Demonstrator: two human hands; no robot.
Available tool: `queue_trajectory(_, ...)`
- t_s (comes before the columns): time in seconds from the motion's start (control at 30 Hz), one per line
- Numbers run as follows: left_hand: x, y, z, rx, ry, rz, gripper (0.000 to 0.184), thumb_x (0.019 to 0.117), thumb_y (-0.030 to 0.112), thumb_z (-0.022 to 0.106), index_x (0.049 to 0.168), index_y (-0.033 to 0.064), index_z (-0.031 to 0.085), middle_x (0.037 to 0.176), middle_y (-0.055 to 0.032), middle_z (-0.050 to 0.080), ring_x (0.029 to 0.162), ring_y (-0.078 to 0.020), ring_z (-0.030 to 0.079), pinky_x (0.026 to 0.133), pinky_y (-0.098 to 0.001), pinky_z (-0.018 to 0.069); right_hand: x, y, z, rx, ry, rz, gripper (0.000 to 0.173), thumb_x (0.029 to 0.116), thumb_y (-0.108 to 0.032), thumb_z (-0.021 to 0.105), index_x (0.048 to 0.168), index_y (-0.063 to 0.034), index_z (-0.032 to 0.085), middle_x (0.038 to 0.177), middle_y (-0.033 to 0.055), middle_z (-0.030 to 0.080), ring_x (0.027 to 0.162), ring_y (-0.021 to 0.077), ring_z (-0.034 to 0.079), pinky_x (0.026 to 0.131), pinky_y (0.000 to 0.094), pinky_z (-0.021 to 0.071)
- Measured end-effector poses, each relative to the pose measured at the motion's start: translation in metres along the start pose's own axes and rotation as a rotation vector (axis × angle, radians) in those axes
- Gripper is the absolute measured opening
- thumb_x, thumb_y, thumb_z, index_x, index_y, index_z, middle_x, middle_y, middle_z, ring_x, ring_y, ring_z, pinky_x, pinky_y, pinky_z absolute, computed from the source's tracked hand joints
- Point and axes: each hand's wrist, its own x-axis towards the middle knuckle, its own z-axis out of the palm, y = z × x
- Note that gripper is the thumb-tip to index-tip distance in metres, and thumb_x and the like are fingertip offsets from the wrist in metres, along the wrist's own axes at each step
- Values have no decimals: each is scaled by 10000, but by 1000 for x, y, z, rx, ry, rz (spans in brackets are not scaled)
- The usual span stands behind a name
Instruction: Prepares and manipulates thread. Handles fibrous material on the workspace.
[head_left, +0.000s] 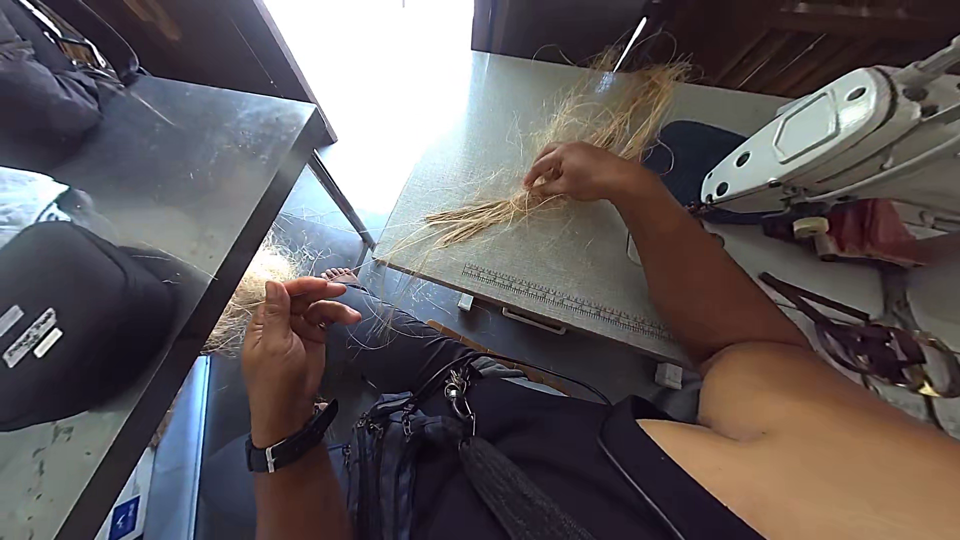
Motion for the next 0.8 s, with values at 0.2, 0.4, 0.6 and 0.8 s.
queue_trajectory(0.2, -1, 12, -14, -23, 50, 60, 545, 1139, 369, 211, 1030, 107, 676, 901, -73, 759, 700, -194, 743, 661, -345, 649, 7, 10, 4, -79, 206, 101, 109, 963, -117, 691, 1014, -43, 753, 1156, 217, 668, 1081, 417, 647, 906, 668, 510)
queue_trajectory(0.4, 0, 25, -33, -66, 114, 56, 575, 1134, 414, 205, 1039, 129, 695, 902, -56, 763, 712, -178, 744, 657, -341, 648, -3, -4, -15, -69, 232, 107, 291, 957, -88, 687, 1247, -74, 707, 1284, 254, 623, 1198, 449, 599, 989, 667, 472)
queue_trajectory(0.6, 2, 30, -25, -88, 45, 85, 576, 1135, 403, 187, 1093, 115, 684, 958, -73, 760, 737, -186, 746, 667, -341, 648, -12, -60, -17, -38, -12, -152, 418, 914, -155, 763, 1323, -147, 677, 1314, 146, 622, 879, 273, 672, 793, 500, 575)
queue_trajectory(0.8, -4, 39, -36, -68, 66, 160, 558, 1132, 417, 207, 1069, 135, 684, 946, -54, 758, 749, -188, 746, 686, -354, 649, 13, -30, 13, -60, 14, -164, 186, 1028, -153, 618, 1019, -49, 772, 969, 149, 740, 925, 306, 707, 907, 547, 542)
